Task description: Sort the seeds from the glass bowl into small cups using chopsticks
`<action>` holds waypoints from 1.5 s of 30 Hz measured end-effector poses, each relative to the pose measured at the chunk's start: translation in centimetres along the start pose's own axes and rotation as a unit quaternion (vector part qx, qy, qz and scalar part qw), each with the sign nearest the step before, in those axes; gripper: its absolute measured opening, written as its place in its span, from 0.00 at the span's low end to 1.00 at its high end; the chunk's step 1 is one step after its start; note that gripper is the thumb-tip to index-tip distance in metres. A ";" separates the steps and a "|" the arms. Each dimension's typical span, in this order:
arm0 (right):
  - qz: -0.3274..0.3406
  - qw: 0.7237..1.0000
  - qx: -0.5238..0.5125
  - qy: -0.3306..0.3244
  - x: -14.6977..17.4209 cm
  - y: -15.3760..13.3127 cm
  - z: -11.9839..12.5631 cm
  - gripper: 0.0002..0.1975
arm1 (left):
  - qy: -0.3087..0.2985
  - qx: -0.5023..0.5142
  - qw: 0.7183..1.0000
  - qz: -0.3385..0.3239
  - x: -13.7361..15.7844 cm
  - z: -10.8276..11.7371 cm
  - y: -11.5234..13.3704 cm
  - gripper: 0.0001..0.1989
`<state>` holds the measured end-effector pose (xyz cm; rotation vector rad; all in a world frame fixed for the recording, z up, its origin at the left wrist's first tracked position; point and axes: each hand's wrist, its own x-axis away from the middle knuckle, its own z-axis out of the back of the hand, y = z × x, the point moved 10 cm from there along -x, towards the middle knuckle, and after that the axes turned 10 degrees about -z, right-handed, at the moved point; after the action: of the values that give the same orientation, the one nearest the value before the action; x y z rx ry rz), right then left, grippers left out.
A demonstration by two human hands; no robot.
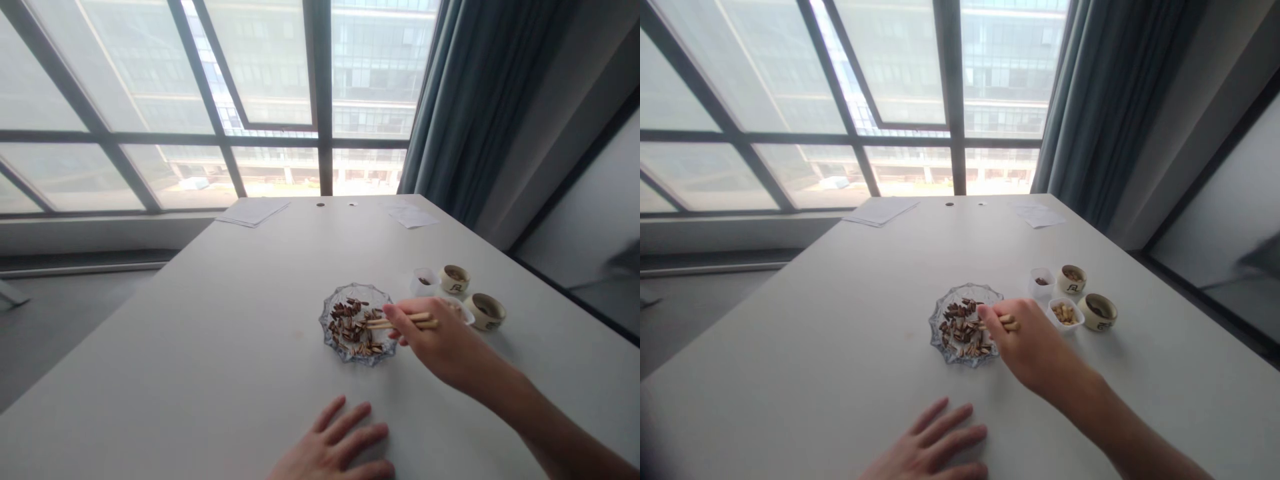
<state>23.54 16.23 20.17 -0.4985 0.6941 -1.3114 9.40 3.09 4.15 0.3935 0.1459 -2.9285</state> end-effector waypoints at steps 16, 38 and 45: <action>-0.085 0.983 -0.141 -0.087 -3.1 0.5 -2.9 0.23 | 0.002 -0.005 1.000 -0.001 -0.1 0.1 0.1 0.24; -0.143 0.970 -0.180 -0.081 -2.0 3.9 -2.2 0.26 | 0.015 -0.017 1.000 -0.005 -0.1 0.1 -0.1 0.25; -0.127 0.943 -0.307 0.000 -1.5 6.9 -2.3 0.30 | 0.006 -0.013 1.000 -0.006 -0.1 0.2 -0.1 0.24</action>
<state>26.57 19.25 14.03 -1.1225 1.0707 -1.3201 9.43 3.14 4.39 0.4091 0.1890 -2.9327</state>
